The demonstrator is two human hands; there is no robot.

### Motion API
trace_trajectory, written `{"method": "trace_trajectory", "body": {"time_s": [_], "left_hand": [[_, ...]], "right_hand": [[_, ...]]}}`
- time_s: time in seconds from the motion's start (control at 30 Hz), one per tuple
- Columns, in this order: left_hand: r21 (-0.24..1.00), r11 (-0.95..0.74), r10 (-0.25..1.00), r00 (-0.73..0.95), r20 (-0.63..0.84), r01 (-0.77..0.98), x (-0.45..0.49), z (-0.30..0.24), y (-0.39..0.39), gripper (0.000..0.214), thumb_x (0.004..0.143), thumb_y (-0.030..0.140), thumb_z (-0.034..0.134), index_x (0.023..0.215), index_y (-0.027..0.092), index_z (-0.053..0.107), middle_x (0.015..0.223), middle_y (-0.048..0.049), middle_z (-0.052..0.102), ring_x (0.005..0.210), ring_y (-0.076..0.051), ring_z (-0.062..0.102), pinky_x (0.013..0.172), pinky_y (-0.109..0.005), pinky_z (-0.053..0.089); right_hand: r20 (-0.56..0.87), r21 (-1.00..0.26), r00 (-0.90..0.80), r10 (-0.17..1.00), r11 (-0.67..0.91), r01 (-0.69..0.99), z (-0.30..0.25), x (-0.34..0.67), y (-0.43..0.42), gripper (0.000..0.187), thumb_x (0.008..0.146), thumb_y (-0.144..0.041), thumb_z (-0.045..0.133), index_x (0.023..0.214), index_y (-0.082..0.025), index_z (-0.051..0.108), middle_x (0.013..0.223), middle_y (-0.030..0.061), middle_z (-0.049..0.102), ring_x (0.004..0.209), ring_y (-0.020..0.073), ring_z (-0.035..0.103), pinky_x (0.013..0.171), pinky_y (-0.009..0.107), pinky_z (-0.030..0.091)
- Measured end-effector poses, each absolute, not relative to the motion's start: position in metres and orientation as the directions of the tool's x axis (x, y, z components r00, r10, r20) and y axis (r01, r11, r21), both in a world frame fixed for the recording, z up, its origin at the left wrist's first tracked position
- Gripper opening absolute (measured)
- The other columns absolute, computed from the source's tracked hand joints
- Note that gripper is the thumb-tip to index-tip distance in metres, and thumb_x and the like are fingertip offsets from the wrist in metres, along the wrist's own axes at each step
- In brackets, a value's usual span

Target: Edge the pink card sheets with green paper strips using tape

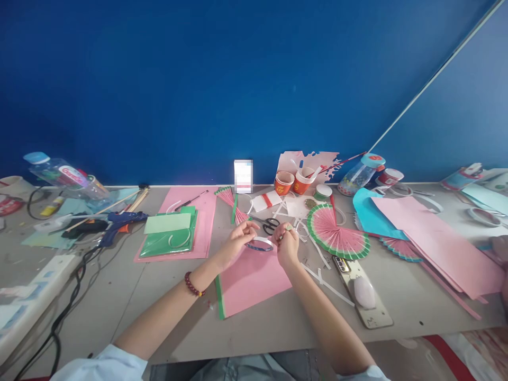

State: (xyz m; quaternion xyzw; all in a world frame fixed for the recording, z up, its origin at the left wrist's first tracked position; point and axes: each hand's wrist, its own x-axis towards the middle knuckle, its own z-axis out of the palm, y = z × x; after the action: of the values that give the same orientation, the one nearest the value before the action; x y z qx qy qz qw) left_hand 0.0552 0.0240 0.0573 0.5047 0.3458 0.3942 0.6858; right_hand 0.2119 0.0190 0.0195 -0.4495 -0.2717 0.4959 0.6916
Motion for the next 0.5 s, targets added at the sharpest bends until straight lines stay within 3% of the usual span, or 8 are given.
{"method": "trace_trajectory", "body": {"time_s": [0.13,0.23,0.33,0.43,0.5], "left_hand": [[0.987,0.064,0.903,0.429,0.005,-0.147,0.053,0.063,0.025,0.020,0.078,0.028,0.056,0.094,0.017,0.054,0.068,0.0034,0.045,0.065,-0.010,0.046,0.063,-0.021,0.038],[0.996,-0.063,0.910,0.406,0.082,-0.062,0.049,0.067,0.026,0.019,0.080,0.031,0.056,0.093,0.017,0.055,0.070,0.0021,0.047,0.065,-0.010,0.047,0.062,-0.022,0.038],[0.969,-0.223,0.914,0.368,0.171,0.104,0.040,0.069,0.029,0.016,0.082,0.031,0.053,0.091,0.018,0.058,0.079,-0.0022,0.055,0.074,-0.013,0.052,0.066,-0.024,0.040],[0.857,-0.388,0.901,0.336,0.275,0.339,0.025,0.071,0.038,0.016,0.084,0.028,0.049,0.091,0.022,0.062,0.088,-0.0049,0.059,0.085,-0.018,0.053,0.073,-0.028,0.041],[0.698,-0.484,0.873,0.345,0.345,0.527,0.012,0.071,0.049,0.017,0.086,0.025,0.047,0.089,0.023,0.063,0.085,-0.0050,0.063,0.086,-0.021,0.052,0.080,-0.034,0.038]], "right_hand": [[-0.131,-0.841,0.244,0.961,0.022,-0.540,0.031,0.213,0.018,0.018,0.059,-0.020,0.052,0.063,-0.022,0.035,0.058,-0.0054,0.032,0.047,0.0084,0.032,0.043,0.022,0.029],[-0.152,-0.819,0.147,0.977,-0.042,-0.572,0.033,0.215,0.019,0.026,0.068,-0.030,0.054,0.060,-0.021,0.032,0.056,-0.0064,0.026,0.043,0.0074,0.026,0.039,0.021,0.021],[-0.193,-0.849,0.140,0.971,-0.094,-0.520,0.029,0.217,0.023,0.046,0.077,-0.050,0.053,0.055,-0.022,0.024,0.050,-0.0083,0.018,0.039,0.0064,0.016,0.036,0.021,0.012],[-0.211,-0.857,0.070,0.975,-0.150,-0.492,0.021,0.219,0.027,0.059,0.075,-0.072,0.041,0.051,-0.022,0.020,0.045,-0.0088,0.015,0.037,0.0059,0.013,0.036,0.021,0.007],[-0.223,-0.854,-0.043,0.974,-0.217,-0.474,0.016,0.220,0.029,0.063,0.072,-0.080,0.033,0.049,-0.023,0.019,0.042,-0.0087,0.015,0.036,0.0058,0.013,0.035,0.022,0.006]]}}
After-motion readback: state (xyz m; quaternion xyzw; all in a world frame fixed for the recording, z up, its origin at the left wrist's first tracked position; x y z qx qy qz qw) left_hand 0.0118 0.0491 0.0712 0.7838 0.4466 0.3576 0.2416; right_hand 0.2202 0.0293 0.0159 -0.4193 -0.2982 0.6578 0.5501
